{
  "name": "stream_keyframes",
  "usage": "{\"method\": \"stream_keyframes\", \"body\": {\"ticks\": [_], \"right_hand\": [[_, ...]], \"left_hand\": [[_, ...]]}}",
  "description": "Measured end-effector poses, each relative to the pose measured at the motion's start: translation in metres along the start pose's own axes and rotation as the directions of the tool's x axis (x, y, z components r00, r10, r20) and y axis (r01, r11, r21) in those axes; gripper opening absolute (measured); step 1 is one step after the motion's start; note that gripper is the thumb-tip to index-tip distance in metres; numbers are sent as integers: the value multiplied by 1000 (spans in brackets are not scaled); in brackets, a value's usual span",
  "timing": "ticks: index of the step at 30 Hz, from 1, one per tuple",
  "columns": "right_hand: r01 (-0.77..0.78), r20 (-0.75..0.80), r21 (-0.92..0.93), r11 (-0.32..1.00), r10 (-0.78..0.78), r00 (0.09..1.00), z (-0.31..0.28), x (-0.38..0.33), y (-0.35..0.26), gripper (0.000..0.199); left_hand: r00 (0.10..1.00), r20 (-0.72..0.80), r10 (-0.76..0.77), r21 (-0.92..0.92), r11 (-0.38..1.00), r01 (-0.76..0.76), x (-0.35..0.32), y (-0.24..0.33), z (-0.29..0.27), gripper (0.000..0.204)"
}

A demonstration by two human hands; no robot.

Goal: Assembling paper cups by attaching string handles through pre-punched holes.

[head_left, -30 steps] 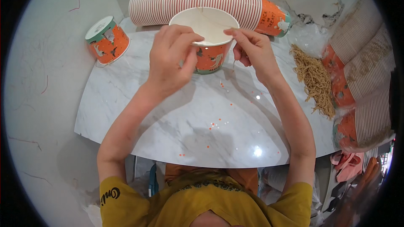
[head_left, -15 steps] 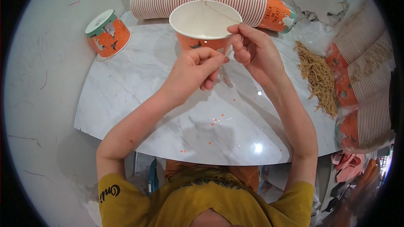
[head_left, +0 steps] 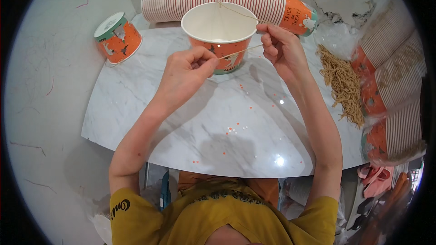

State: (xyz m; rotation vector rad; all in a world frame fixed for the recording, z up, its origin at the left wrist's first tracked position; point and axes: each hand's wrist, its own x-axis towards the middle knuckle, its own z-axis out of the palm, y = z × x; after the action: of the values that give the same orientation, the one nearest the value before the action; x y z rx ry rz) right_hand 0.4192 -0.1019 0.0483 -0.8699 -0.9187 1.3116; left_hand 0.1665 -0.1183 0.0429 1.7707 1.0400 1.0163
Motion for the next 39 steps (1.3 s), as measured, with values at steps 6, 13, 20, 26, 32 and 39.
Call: {"method": "stream_keyframes", "body": {"ticks": [6, 13, 20, 26, 32, 39], "right_hand": [[15, -109, -433, 901, -68, 992, 3, -1, -7, 22], [673, 479, -734, 92, -633, 608, 26, -17, 2, 28], [693, 556, -594, 409, -414, 721, 62, -47, 29, 21], [454, 414, -638, 622, -219, 883, 59, -47, 24, 15], [445, 384, -643, 623, -241, 891, 51, -39, 31, 9], [407, 315, -629, 663, -262, 912, 53, -40, 37, 9]], "left_hand": [[989, -19, 144, 88, 986, -142, -5, 1, 1, 11], [969, -9, 245, 163, 957, -241, -7, -5, 1, 9], [966, 44, 256, 130, 957, -260, -6, -4, -4, 11], [953, 72, 293, 219, 928, -302, -5, -4, -11, 9], [954, 44, 296, 250, 921, -297, -3, -2, -14, 7], [778, -137, 613, 516, 715, -472, 9, -3, -23, 11]]}}
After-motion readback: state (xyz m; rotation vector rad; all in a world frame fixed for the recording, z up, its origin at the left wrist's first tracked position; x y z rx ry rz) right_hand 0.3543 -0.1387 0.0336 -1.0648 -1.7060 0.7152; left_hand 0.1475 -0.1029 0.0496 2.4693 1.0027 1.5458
